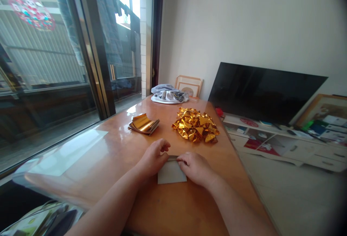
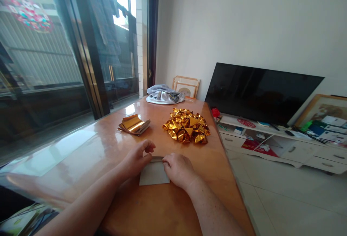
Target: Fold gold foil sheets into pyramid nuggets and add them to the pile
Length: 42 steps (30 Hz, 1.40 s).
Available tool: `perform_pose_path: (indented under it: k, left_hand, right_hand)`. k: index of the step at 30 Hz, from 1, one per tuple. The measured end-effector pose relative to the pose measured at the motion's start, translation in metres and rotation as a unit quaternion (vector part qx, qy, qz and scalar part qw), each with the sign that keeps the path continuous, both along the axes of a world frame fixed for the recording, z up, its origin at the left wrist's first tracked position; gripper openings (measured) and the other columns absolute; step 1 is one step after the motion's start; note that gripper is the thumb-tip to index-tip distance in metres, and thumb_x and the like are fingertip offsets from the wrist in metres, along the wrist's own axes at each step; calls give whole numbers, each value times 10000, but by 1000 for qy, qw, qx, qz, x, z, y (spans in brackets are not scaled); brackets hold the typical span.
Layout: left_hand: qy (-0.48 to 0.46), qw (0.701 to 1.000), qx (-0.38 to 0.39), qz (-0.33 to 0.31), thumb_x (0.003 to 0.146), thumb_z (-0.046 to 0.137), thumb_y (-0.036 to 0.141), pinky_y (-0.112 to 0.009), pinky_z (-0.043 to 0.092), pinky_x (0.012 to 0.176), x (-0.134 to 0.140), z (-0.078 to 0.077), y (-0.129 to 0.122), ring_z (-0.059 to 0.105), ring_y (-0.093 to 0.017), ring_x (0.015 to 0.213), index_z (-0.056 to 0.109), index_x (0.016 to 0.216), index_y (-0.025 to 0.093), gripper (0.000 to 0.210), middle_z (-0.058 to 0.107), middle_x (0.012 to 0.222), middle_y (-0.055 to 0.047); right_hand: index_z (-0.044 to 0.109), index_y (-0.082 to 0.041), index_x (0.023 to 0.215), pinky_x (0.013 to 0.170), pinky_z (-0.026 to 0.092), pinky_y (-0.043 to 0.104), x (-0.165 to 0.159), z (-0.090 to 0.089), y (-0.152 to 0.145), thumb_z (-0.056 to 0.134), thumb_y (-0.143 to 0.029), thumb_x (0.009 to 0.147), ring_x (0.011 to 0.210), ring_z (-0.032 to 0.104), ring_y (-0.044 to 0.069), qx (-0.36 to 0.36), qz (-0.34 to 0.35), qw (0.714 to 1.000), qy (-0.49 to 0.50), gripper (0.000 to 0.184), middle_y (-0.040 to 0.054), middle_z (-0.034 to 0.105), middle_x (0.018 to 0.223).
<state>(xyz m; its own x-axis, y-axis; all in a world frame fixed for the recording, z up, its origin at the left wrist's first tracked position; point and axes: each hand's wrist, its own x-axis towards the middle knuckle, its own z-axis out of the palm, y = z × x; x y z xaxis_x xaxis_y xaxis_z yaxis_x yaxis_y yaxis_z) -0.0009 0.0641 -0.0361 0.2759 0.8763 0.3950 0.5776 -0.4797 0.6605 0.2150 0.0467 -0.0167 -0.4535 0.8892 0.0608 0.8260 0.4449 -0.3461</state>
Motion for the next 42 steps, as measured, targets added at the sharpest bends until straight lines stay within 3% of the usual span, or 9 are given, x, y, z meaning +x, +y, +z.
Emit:
perform_pose_path:
  k: [6,10,15,23,27,31,34,38,42]
  left_hand:
    - [109,992,6,-69,828,478,111,-259,456,748,-2,18,-16,615,-171,835,652,894,202,208,660,882,-27]
    - [211,974,13,-78,809,504,112,-278,449,775,-3,22,-18,620,-190,838,722,890,221,257,655,867,-40]
    - [264,961,6,-86,855,512,179,-298,447,808,-7,27,-19,631,-191,848,759,931,259,270,664,909,-40]
    - [250,962,-47,-94,839,562,242,-296,443,878,-12,37,-23,639,-202,963,765,1004,309,270,671,1032,-24]
    - [231,964,-69,-109,850,613,371,-307,442,875,-15,42,-27,635,-224,972,765,1065,324,267,662,1053,-35]
    - [237,964,-71,-95,746,689,653,-342,433,860,-15,49,-38,625,-272,974,746,1137,302,528,648,1089,-63]
    - [252,963,-60,-76,687,712,711,-349,421,828,-11,50,-44,612,-271,928,756,1089,301,576,648,1053,-62]
    - [251,966,-36,-50,848,598,629,-363,385,825,-5,44,-43,612,-236,867,770,956,308,380,656,949,-47]
    - [241,970,-24,-28,1001,388,472,-339,366,782,1,35,-36,619,-206,836,756,862,284,436,664,841,-39]
  right_hand:
    - [759,-279,1083,777,428,253,0,4,-1,488,-341,961,943,665,190,-15,1,1000,-2,304,48,745,1041]
    - [769,-277,1043,747,410,260,0,6,0,494,-342,957,904,652,189,-20,7,1000,-16,294,48,736,995]
    - [748,-266,989,676,377,259,11,7,1,636,-421,863,796,616,167,-31,14,999,14,229,25,682,925]
    - [666,-225,940,632,386,221,33,8,1,803,-413,703,769,562,139,-143,90,984,58,332,-16,629,906]
    - [657,-218,925,632,401,216,32,3,3,761,-344,739,756,569,135,-154,91,981,68,248,-20,635,892]
    - [643,-199,882,648,416,217,28,3,5,717,-305,781,743,584,135,-168,106,976,88,164,-17,665,872]
    - [649,-190,870,665,427,223,27,5,5,681,-311,826,748,593,142,-169,109,973,112,132,-8,679,860]
    - [661,-185,864,663,424,228,27,4,6,645,-366,875,740,580,144,-176,83,972,132,183,1,675,840]
    - [663,-185,914,636,414,233,25,-3,10,566,-452,933,721,556,142,-172,32,968,179,285,3,662,827]
